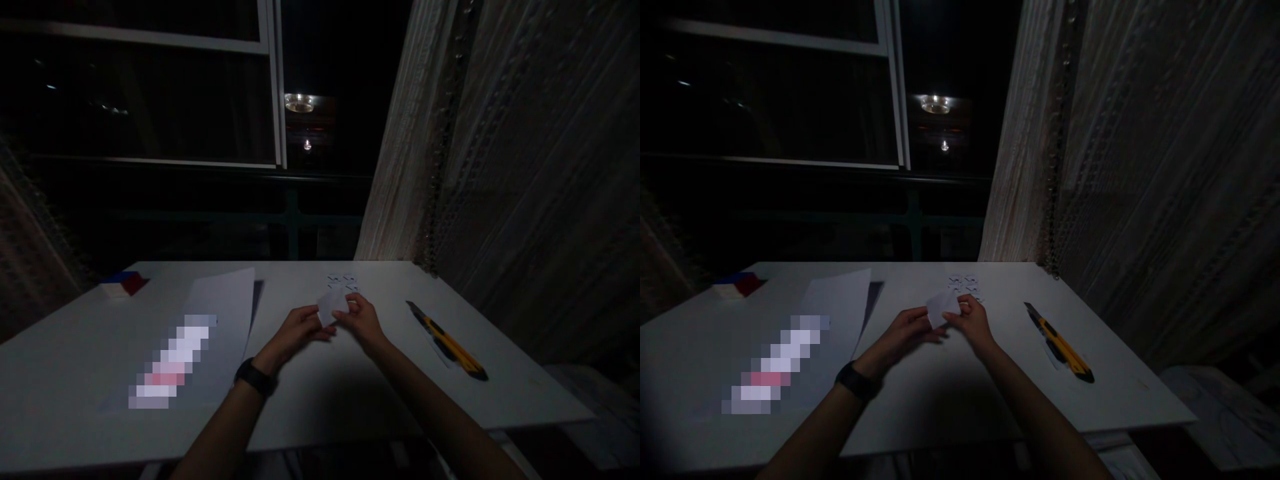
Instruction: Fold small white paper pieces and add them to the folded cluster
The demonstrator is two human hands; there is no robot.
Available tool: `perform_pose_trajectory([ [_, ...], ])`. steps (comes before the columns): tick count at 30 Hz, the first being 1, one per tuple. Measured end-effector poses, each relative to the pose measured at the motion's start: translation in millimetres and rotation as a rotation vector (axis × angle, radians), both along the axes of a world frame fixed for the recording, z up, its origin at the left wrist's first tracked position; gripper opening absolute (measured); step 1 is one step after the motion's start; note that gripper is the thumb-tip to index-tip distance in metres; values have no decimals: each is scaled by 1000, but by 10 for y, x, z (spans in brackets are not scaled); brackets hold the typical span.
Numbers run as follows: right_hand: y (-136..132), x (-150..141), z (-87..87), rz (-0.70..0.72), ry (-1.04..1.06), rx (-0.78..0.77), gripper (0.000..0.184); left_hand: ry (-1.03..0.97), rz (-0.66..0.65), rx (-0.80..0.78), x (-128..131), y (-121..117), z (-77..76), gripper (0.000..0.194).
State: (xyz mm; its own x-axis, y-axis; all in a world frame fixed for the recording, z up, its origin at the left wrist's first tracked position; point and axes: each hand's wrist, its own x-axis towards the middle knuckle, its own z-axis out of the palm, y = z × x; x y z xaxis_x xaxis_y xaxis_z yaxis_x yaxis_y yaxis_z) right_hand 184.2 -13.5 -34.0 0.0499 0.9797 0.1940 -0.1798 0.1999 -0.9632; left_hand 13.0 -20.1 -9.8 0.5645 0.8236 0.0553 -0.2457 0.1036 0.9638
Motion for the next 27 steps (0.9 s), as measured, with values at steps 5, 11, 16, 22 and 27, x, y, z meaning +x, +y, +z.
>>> perform_pose_trajectory([
  [5, -20, -38, 24, -39, 7, -20, 57, 116, 231, 79, 75, 14, -62, 37],
  [11, -58, -23, 37, 28, -49, -94, 35, 161, 246, 37, 62, 47, -87, 32],
  [16, -61, -33, 42, 21, -112, -53, 35, 143, 326, 44, 53, 72, -127, 30],
  [22, -89, -12, 59, 88, -204, 26, 31, 248, 353, 82, 31, 97, -158, 26],
  [27, -100, -5, 57, 44, -225, 38, 33, 270, 310, 99, 51, 73, -132, 30],
])
